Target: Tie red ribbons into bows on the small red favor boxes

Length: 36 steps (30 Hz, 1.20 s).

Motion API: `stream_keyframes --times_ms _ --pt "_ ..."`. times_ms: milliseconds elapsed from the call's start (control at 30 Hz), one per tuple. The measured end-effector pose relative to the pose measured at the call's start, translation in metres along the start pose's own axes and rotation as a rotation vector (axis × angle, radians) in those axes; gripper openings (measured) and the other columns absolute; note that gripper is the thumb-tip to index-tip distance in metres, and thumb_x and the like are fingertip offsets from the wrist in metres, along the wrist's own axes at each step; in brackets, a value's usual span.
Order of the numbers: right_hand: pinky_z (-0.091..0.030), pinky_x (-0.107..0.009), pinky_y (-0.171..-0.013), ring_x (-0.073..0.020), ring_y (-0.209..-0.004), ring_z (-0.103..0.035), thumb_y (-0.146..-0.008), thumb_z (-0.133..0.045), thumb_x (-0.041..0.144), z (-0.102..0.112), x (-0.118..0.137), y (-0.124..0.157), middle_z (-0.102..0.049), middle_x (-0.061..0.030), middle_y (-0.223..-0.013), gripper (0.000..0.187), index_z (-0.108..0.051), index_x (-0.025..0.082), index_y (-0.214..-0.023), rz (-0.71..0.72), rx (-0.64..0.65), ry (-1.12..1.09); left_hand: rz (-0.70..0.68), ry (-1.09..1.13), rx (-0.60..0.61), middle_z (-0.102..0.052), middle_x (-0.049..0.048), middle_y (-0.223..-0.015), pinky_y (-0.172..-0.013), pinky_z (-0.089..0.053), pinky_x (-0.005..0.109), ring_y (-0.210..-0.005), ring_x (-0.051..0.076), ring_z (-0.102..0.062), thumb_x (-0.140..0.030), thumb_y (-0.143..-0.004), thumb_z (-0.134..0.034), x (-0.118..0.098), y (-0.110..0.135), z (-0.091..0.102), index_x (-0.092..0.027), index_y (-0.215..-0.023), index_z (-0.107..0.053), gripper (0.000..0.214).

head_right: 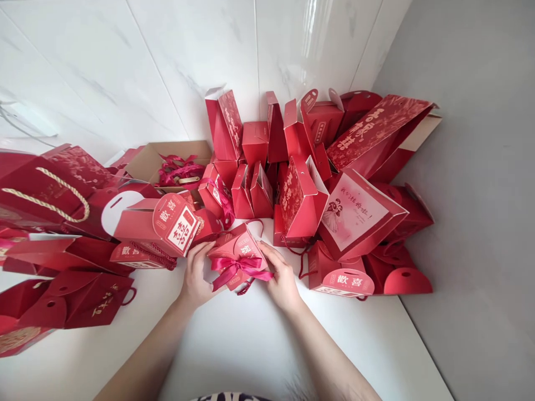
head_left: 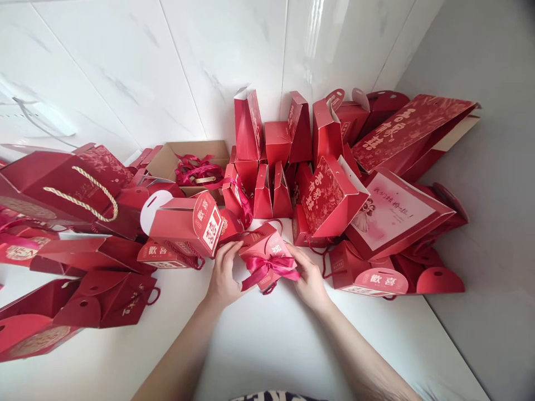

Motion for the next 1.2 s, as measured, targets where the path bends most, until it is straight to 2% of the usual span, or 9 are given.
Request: stream_keyframes --times_ms 267,500,600,733,833,933,1033,1100,1200 --pt "-0.047 -0.044 -0.107 -0.0262 -0.134 -0.049 -0.088 -0.064 0.035 -0.011 0.007 -0.003 -0.048 -0.0052 -0.149 0.054 -0.048 0.032 -0.140 -0.084 0.119 -0.381 0.057 0.077 0.059 -0.052 0.0168 -0.128 -0.098 -0.053 0.050 -0.121 0.035 -0.055 -0.033 -0.063 -0.083 0.001 -0.004 -0.005 -0.022 -0.141 -0.036 0.092" --pt "-0.024 -0.048 -0.121 -0.0252 -0.145 -0.031 -0.091 -0.061 0.036 -0.007 -0.005 0.000 -0.036 -0.0012 -0.157 0.055 -0.045 0.036 -0.143 -0.067 0.058 -0.295 -0.018 0.172 0.097 -0.041 0.0169 -0.147 -0.107 -0.046 0.056 -0.136 0.035 -0.044 -0.027 -0.071 -0.078 -0.003 -0.005 -0.012 -0.027 -0.149 -0.023 0.096" --pt "-0.024 -0.049 -0.120 -0.0254 -0.147 -0.028 -0.092 -0.059 0.040 -0.009 -0.004 0.001 -0.033 0.0005 -0.158 0.053 -0.045 0.037 -0.144 -0.063 0.078 -0.325 -0.002 0.178 0.105 -0.037 0.0169 -0.150 -0.108 -0.044 0.057 -0.138 0.035 -0.042 -0.026 -0.072 -0.076 -0.002 -0.003 -0.012 -0.028 -0.151 -0.019 0.098" --pt "-0.032 -0.048 -0.117 -0.0259 -0.146 -0.029 -0.091 -0.059 0.043 -0.012 0.001 -0.001 -0.035 0.0009 -0.157 0.056 -0.043 0.038 -0.145 -0.088 0.102 -0.386 0.070 0.154 0.088 -0.038 0.0184 -0.148 -0.107 -0.044 0.059 -0.134 0.040 -0.043 -0.034 -0.065 -0.081 0.004 0.001 -0.012 -0.025 -0.150 -0.024 0.102" --pt "-0.040 -0.048 -0.111 -0.0282 -0.136 -0.046 -0.092 -0.057 0.045 -0.010 0.008 -0.001 -0.045 -0.0030 -0.151 0.051 -0.050 0.034 -0.141 -0.084 0.106 -0.412 0.143 0.203 0.010 -0.051 0.0168 -0.134 -0.100 -0.048 0.057 -0.123 0.041 -0.053 -0.040 -0.056 -0.086 0.009 0.003 -0.009 -0.024 -0.142 -0.037 0.100" --pt "-0.053 -0.043 -0.089 -0.0247 -0.101 -0.065 -0.092 -0.056 0.045 -0.003 0.012 0.003 -0.060 -0.0078 -0.133 0.042 -0.057 0.029 -0.130 -0.108 0.073 -0.416 0.288 0.475 0.073 -0.061 0.0128 -0.122 -0.101 -0.046 0.053 -0.116 0.035 -0.058 -0.043 -0.067 -0.079 0.011 0.005 -0.015 -0.022 -0.130 -0.051 0.072" --pt "-0.049 -0.035 -0.076 -0.0197 -0.083 -0.058 -0.094 -0.052 0.044 0.004 0.015 0.006 -0.065 -0.0064 -0.104 0.036 -0.058 0.026 -0.124 -0.067 0.025 -0.385 0.475 0.893 0.131 -0.066 0.0123 -0.117 -0.101 -0.044 0.049 -0.115 0.034 -0.059 -0.053 -0.075 -0.069 0.006 0.009 -0.024 -0.019 -0.119 -0.060 0.056" --pt "-0.046 -0.033 -0.073 -0.0193 -0.082 -0.055 -0.096 -0.049 0.045 0.008 0.017 0.007 -0.062 -0.0049 -0.093 0.035 -0.056 0.025 -0.124 -0.036 -0.009 -0.411 0.637 1.198 0.230 -0.069 0.0140 -0.113 -0.096 -0.045 0.050 -0.109 0.035 -0.062 -0.064 -0.078 -0.059 -0.003 0.012 -0.034 -0.017 -0.114 -0.065 0.060" --pt "-0.044 -0.031 -0.071 -0.0178 -0.080 -0.052 -0.096 -0.048 0.045 0.012 0.017 0.007 -0.060 -0.0052 -0.101 0.032 -0.056 0.026 -0.120 -0.046 -0.065 -0.435 0.856 1.566 0.479 -0.071 0.0180 -0.108 -0.088 -0.047 0.050 -0.095 0.034 -0.066 -0.075 -0.079 -0.045 -0.027 0.018 -0.049 -0.012 -0.115 -0.066 0.075"
Point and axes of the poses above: each hand's wrist, its own y-axis away from the middle knuckle, its own z-axis out of the back of the hand, x = y × z, the point moved 5 cm from there along -y, towards the middle knuckle
